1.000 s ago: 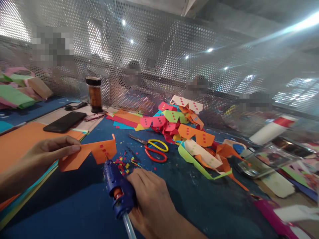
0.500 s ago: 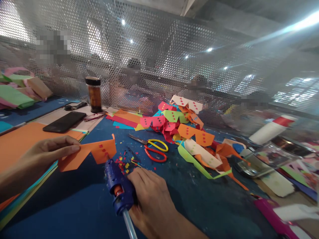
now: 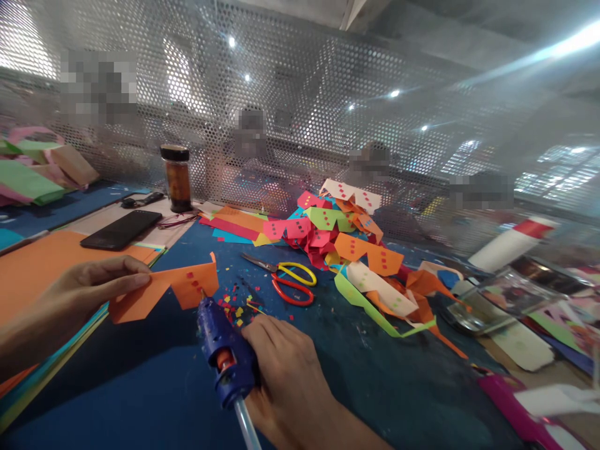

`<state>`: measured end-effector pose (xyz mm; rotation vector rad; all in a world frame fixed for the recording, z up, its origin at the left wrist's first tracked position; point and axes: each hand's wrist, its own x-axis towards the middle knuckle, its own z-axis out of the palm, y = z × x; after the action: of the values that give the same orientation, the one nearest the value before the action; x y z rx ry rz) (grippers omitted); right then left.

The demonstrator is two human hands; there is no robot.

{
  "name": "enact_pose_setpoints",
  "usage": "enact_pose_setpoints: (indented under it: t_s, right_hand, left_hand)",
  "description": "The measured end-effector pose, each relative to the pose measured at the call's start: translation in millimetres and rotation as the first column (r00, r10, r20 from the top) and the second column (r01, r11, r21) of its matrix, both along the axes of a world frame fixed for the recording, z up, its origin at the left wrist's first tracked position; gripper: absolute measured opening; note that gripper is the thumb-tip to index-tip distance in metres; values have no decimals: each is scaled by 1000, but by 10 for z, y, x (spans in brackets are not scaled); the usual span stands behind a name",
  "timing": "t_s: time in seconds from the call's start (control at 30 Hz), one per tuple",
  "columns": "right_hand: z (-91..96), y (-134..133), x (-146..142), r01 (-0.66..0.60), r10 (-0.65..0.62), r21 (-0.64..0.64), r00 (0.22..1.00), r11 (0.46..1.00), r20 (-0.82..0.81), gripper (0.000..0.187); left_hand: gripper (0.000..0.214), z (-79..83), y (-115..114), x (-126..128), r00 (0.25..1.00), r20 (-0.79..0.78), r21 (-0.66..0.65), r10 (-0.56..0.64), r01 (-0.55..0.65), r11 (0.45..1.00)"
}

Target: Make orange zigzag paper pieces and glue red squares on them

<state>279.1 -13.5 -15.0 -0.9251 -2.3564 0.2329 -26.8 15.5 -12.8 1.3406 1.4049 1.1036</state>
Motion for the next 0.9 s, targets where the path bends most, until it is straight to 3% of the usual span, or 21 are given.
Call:
enact_pose_setpoints:
  t_s: [0.73,0.9]
  right_hand:
    - [-1,13,-39,52,-51,46,999,998,-14,13]
    - [62,-28,-40,71,-74,-35,995,997,-68,16]
  left_hand:
    - [34,99,-71,117,998,56,-9,35,-34,999]
    - [35,59,-46,75,998,57,-21,5,-4,1000]
